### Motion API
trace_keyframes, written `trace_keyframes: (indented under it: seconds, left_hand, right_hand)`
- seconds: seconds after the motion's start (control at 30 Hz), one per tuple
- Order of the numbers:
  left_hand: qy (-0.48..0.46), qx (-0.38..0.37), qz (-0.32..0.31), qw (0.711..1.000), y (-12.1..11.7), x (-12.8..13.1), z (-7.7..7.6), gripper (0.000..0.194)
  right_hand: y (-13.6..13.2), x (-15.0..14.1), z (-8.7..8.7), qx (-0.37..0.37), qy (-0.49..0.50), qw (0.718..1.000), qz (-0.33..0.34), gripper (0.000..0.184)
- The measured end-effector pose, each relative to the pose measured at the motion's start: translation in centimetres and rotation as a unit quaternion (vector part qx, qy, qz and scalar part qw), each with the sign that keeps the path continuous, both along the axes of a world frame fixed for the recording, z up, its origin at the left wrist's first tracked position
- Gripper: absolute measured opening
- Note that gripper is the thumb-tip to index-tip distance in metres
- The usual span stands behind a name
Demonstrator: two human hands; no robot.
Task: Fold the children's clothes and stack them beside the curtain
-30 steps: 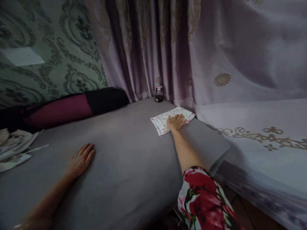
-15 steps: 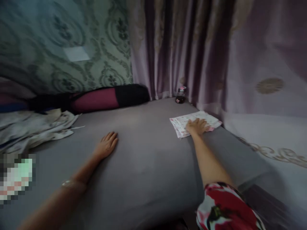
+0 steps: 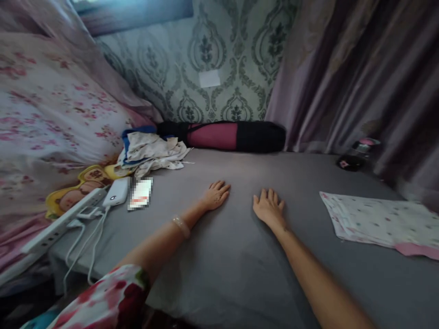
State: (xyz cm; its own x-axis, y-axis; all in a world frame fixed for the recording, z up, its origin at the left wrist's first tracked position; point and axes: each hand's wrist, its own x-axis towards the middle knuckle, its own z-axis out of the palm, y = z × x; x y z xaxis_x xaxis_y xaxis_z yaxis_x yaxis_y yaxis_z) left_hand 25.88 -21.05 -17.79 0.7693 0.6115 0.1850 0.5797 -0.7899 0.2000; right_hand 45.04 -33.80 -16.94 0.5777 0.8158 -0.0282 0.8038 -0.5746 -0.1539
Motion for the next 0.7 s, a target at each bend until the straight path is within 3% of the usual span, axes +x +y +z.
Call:
trace_keyframes:
  seconds: [0.17, 0.27, 0.33, 0.43, 0.47, 0.53, 0.63, 0.7]
  left_hand:
    - [-0.029, -0.008, -0.047, 0.998, 1.7, -0.7, -0.2, 0.042]
    - [-0.049, -0.05, -0.095, 0.993, 3.2, -1.8, 0.1, 0.038]
    - [-0.072, -0.09, -0.072, 0.991, 4.4, -3.1, 0.7, 0.036]
    - [-0.141, -0.112, 0.091, 0.98, 6.9, -6.1, 2.4, 0.03]
    - [-0.171, -0.097, 0.16, 0.967, 7.9, -7.4, 3.1, 0.027]
    - [-0.204, -0.059, 0.243, 0.947, 10.1, -10.5, 4.8, 0.031]
    - [-0.273, -0.02, 0.418, 0.866, 12.9, -15.4, 7.3, 0.028]
    - [-0.301, -0.002, 0.476, 0.826, 14.3, -18.3, 8.6, 0.03]
  right_hand:
    - [1.8, -5.6, 0.3, -0.01, 0.003, 0.996, 0.092, 0.06]
    - [1.8, -6.9, 0.0, -0.007, -0.011, 0.994, 0.11, 0.06]
    - [1.6, -7.1, -0.5, 0.001, -0.027, 0.994, 0.109, 0.061]
    - [1.3, -7.2, -1.1, 0.024, -0.046, 0.993, 0.107, 0.062]
    - [1.2, -7.3, -1.2, 0.03, -0.05, 0.993, 0.106, 0.062]
    - [1.2, -7.4, -1.3, 0.037, -0.053, 0.992, 0.105, 0.063]
    - [1.3, -7.5, -1.3, 0.041, -0.051, 0.993, 0.102, 0.063]
    - [1.3, -7.6, -1.3, 0.04, -0.055, 0.992, 0.102, 0.062]
